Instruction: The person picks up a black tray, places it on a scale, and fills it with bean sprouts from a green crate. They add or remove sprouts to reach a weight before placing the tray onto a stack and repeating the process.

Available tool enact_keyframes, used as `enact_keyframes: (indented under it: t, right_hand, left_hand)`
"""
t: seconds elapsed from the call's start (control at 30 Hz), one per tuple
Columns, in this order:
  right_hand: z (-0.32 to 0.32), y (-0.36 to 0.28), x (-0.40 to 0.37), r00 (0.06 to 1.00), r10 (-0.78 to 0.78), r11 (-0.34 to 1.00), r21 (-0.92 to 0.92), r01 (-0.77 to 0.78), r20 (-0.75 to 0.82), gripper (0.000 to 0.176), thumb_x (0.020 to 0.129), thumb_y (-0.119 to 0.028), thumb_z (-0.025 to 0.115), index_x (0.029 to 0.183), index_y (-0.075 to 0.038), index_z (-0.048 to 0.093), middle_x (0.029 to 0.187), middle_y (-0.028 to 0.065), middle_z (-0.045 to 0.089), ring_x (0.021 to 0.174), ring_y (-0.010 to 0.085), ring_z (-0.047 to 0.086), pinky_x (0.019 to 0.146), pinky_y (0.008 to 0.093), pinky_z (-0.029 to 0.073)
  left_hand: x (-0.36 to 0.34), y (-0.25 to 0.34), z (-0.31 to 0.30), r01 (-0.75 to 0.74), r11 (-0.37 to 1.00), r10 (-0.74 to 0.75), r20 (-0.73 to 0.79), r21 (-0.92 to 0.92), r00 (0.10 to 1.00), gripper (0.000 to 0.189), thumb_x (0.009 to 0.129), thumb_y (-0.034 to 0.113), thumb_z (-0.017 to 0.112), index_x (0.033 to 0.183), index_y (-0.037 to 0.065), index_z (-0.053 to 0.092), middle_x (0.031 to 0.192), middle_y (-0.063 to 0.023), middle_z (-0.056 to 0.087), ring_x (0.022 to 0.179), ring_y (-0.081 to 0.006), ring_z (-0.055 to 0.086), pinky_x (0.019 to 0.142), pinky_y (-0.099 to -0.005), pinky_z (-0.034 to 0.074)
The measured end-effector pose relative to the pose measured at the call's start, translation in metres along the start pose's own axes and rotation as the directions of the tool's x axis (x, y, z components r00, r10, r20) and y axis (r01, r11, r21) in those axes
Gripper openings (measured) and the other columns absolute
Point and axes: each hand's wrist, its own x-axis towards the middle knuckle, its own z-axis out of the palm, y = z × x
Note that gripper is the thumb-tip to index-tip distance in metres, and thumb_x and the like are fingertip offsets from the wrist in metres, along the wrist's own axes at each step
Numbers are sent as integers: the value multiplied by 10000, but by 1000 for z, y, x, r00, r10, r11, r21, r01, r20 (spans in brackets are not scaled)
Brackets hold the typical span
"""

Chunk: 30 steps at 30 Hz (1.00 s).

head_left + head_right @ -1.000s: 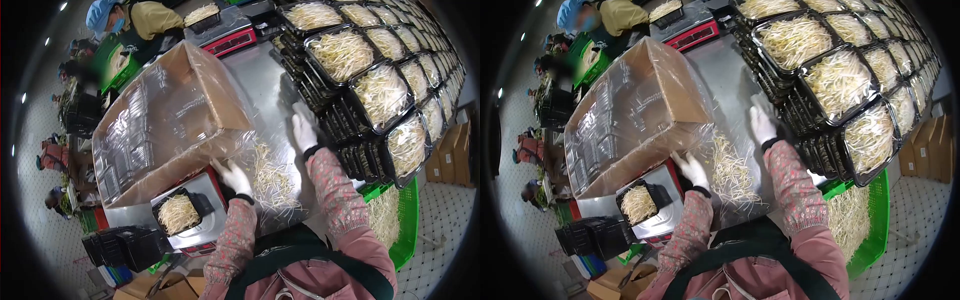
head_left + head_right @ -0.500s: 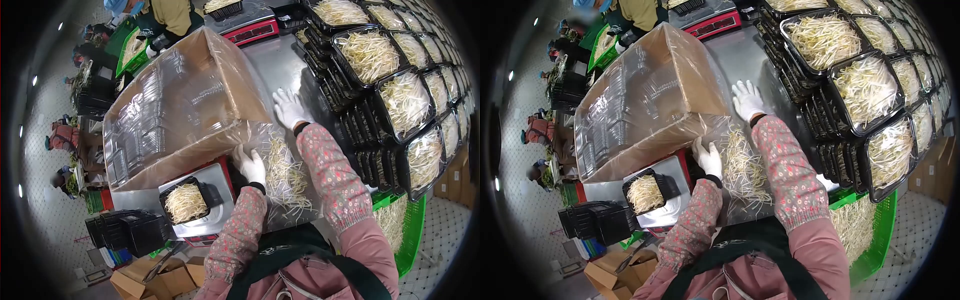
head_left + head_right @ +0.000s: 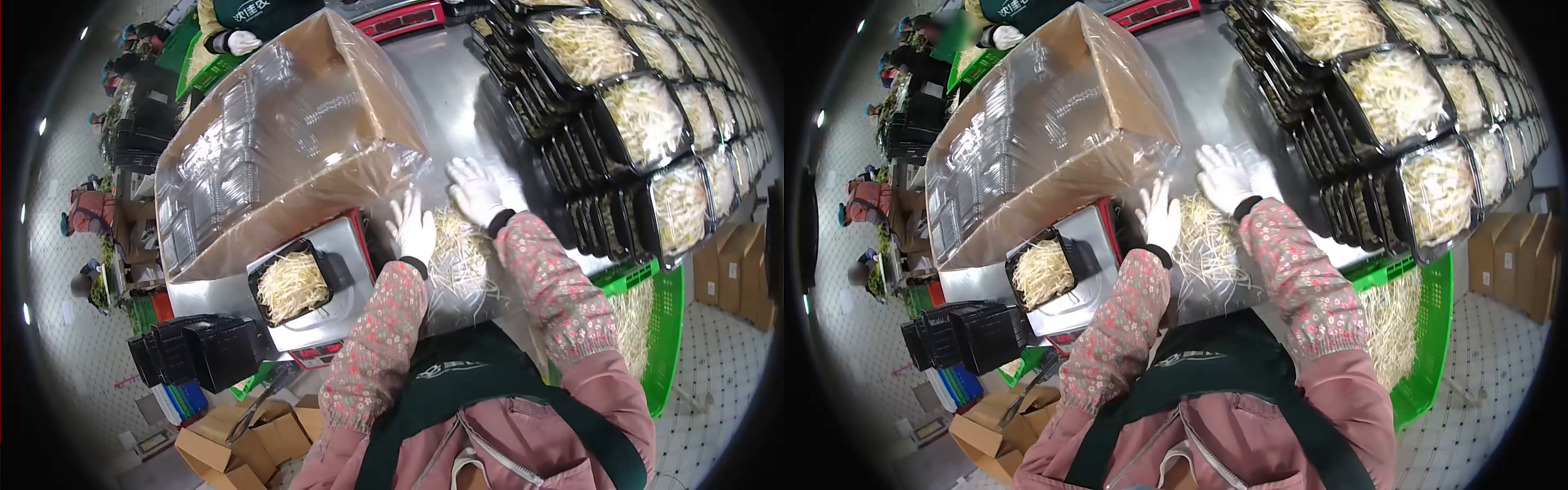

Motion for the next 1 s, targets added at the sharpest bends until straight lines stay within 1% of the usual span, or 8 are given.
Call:
enact_keyframes:
  t: [0.07, 0.2, 0.3, 0.4, 0.47, 0.77, 0.87, 1.0]
  right_hand:
    - [25, -5, -35, 964, -218, 973, 110, 203, 150, 435, 957, -236, 478, 1349, -58, 535, 1357, 156, 555, 1277, 386, 470, 1101, 446, 359]
    - [-76, -58, -109, 934, -178, 972, 201, 118, 311, 628, 908, -373, 576, 1458, -113, 421, 1486, 187, 406, 1368, 395, 370, 1128, 498, 308]
    - [-100, -74, -146, 901, -134, 990, 20, 138, 413, 943, 778, -400, 729, 1545, -165, 233, 1556, 202, 260, 1391, 409, 323, 1127, 521, 297]
    - [-100, -75, -146, 888, -41, 998, -32, 62, 459, 1118, 692, -345, 815, 1563, -163, 139, 1567, 224, 210, 1364, 417, 347, 1100, 491, 345]
    - [-96, -63, -123, 905, 29, 998, 45, -53, 424, 1179, 661, -294, 843, 1565, -155, 100, 1563, 237, 202, 1329, 427, 380, 1070, 466, 389]
    - [-61, -14, -124, 906, 76, 994, 37, -100, 415, 406, 807, -247, 717, 1185, -107, 672, 1082, 140, 667, 969, 305, 653, 883, 390, 517]
    - [-78, 10, -126, 860, 351, 814, 334, -476, 371, 260, 776, -175, 783, 1000, -48, 741, 836, 175, 691, 785, 304, 678, 756, 346, 534]
    - [-123, -14, -115, 908, 281, 897, 250, -364, 311, 277, 807, -227, 744, 997, -26, 731, 854, 187, 695, 805, 312, 684, 770, 393, 535]
  left_hand:
    - [-16, -19, 12, -192, 980, 197, 199, -47, 960, 484, 938, 234, 517, 1413, 143, 498, 1531, -85, 397, 1464, -387, 216, 1162, -606, 144]
    - [-112, -9, -31, -389, 914, 406, 249, -116, 879, 748, 819, 315, 675, 1475, 93, 392, 1550, -126, 342, 1466, -415, 177, 1146, -624, 167]
    - [-156, -10, -53, -320, 940, 246, 410, 122, 878, 1133, 638, 346, 838, 1543, 96, 203, 1601, -225, 97, 1476, -431, 86, 1103, -648, 227]
    - [-154, -8, -52, -230, 958, 151, 376, 174, 914, 1212, 600, 315, 861, 1558, 122, 143, 1606, -214, 66, 1460, -459, 119, 1106, -633, 230]
    - [-135, 4, -54, -205, 961, 148, 284, 184, 947, 1250, 563, 277, 894, 1552, 122, 145, 1599, -198, 101, 1386, -430, 279, 1026, -549, 384]
    - [-102, -22, -24, -273, 961, 266, 113, 48, 957, 183, 773, 121, 701, 944, 63, 730, 934, -150, 688, 857, -341, 672, 795, -410, 540]
    - [-120, -30, -38, -342, 938, 344, 41, -50, 938, 170, 782, 109, 664, 941, 82, 718, 937, -128, 674, 850, -337, 668, 767, -430, 537]
    - [-140, -15, -32, -545, 821, 549, -25, -170, 836, 210, 747, 89, 693, 957, 86, 703, 959, -83, 676, 919, -299, 656, 810, -392, 538]
